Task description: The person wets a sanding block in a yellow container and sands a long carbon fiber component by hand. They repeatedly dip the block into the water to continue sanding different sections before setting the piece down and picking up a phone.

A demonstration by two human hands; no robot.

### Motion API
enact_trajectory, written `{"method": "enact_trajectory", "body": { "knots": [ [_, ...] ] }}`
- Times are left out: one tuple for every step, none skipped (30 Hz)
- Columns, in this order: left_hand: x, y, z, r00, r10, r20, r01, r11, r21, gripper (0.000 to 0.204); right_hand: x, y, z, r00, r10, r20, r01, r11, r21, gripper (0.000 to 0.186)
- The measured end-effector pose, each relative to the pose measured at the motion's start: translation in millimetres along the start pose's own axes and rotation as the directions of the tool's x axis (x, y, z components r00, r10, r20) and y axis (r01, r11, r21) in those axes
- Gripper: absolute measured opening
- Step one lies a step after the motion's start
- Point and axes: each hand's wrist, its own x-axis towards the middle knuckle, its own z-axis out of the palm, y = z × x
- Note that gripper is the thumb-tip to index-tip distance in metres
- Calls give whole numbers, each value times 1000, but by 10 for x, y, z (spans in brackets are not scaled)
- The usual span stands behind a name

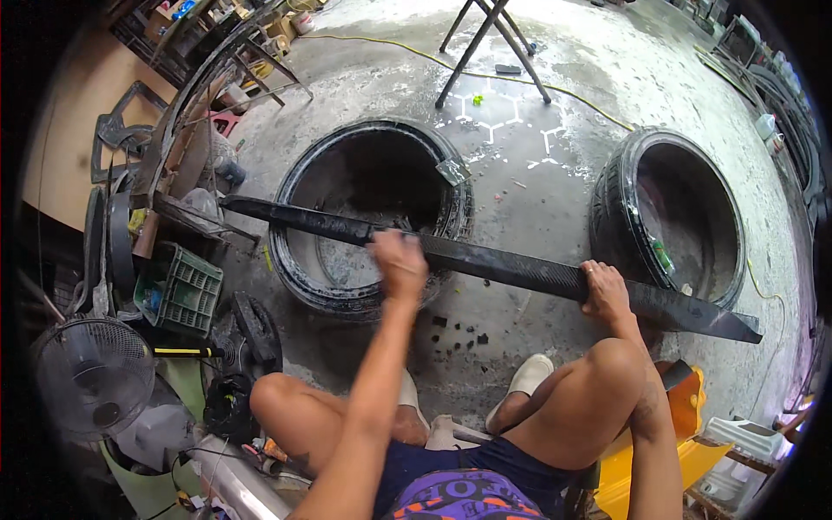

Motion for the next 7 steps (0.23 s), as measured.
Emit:
{"method": "enact_trajectory", "body": {
  "knots": [
    [-173, 553, 85, 992, 50, 120, -41, 996, -74, 19, -41, 41, 24, 1000, 19, -5, -19, 1000, -3, 61],
    [-372, 931, 200, 974, 183, 137, -167, 979, -116, 20, -12, 6, 41, 1000, 11, -9, -11, 1000, 7, 61],
    [-611, 1248, 321, 934, 275, 227, -220, 946, -238, 23, 16, -15, 55, 1000, 6, -2, -6, 1000, 8, 62],
    [-621, 1313, 304, 933, 276, 232, -221, 946, -238, 23, 7, 20, 48, 1000, 9, 13, -9, 1000, 4, 62],
    [-618, 1363, 291, 927, 283, 246, -210, 935, -284, 23, -6, 50, 51, 1000, 13, 16, -13, 1000, 8, 62],
    [-579, 1372, 286, 921, 291, 260, -199, 923, -330, 23, -15, 70, 70, 1000, 12, 13, -13, 1000, 13, 60],
    [-613, 1390, 284, 918, 292, 267, -199, 924, -327, 23, 5, 9, 40, 1000, 9, 9, -9, 1000, 21, 59]
  ]
}}
